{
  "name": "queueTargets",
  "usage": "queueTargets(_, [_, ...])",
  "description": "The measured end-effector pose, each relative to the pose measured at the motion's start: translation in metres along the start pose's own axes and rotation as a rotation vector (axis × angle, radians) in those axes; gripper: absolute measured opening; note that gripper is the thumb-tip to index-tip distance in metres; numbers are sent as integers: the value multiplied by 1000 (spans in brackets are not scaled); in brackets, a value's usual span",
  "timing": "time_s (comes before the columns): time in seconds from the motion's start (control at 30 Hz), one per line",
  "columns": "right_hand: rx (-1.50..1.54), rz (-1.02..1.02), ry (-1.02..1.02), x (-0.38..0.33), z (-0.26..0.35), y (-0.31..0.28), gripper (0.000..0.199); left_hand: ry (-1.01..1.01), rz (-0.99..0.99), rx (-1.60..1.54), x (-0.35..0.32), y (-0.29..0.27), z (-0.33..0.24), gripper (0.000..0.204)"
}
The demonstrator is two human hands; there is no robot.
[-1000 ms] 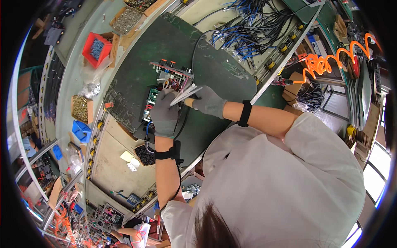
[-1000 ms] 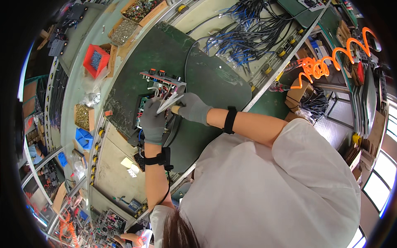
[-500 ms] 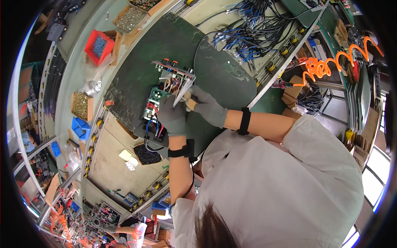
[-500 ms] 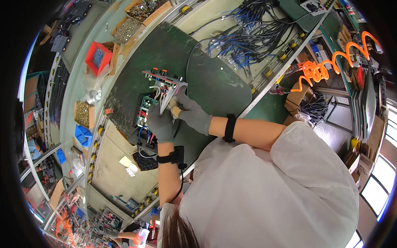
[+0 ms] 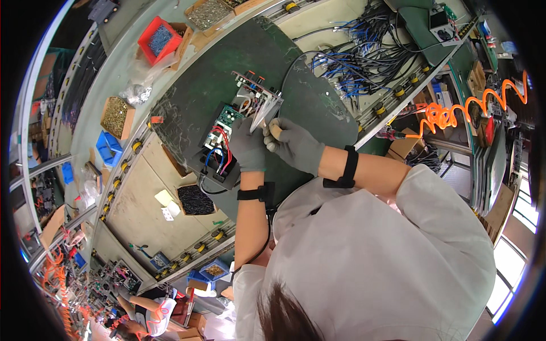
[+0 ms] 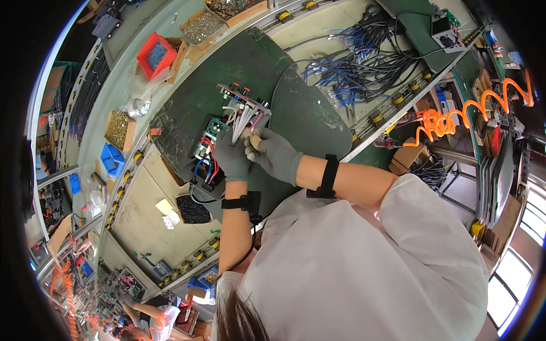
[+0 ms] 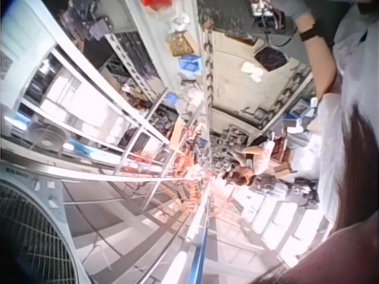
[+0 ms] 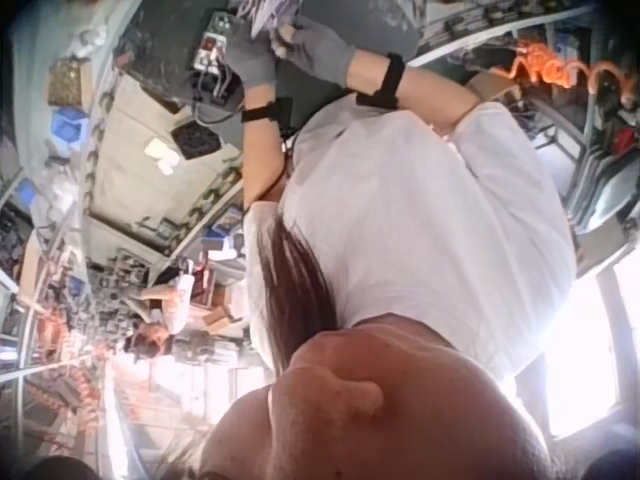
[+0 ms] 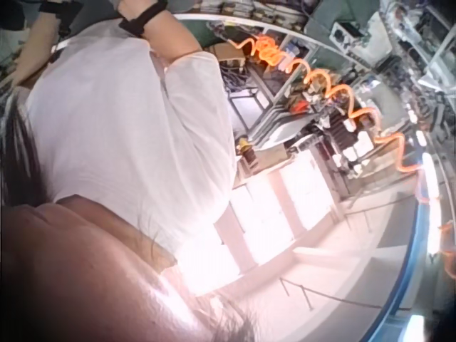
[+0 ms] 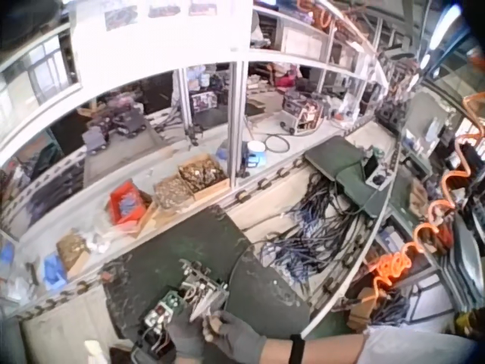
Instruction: Assembling internal components and wiring of an electronic unit at a factory workstation.
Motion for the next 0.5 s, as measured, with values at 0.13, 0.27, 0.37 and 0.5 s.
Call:
queueTargets(0.13, [-52, 10, -24, -4, 17, 7, 11, -30, 39, 111, 7, -13, -18, 31])
queueTargets(0.27, [-585, -134, -383, -25, 69, 2, 18, -357, -68, -503, -17, -66, -45, 29])
queueTargets(0.37, [-874, -141, -589, -45, 94, 2, 19, -482, -18, -534, -43, -117, -60, 27])
queueTargets(0.5, [-1215, 127, -624, -68, 74, 15, 24, -674, 284, -731, -69, -138, -73, 32])
Point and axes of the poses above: each hand's wrist, its own x-axis towards the middle knuckle, its own y-axis out of the palm, z = x × y, the point moved 1 cm from there along x, towards the middle knuckle, and after that the axes turned 9 degrees about -z, right-handed, at the moved point
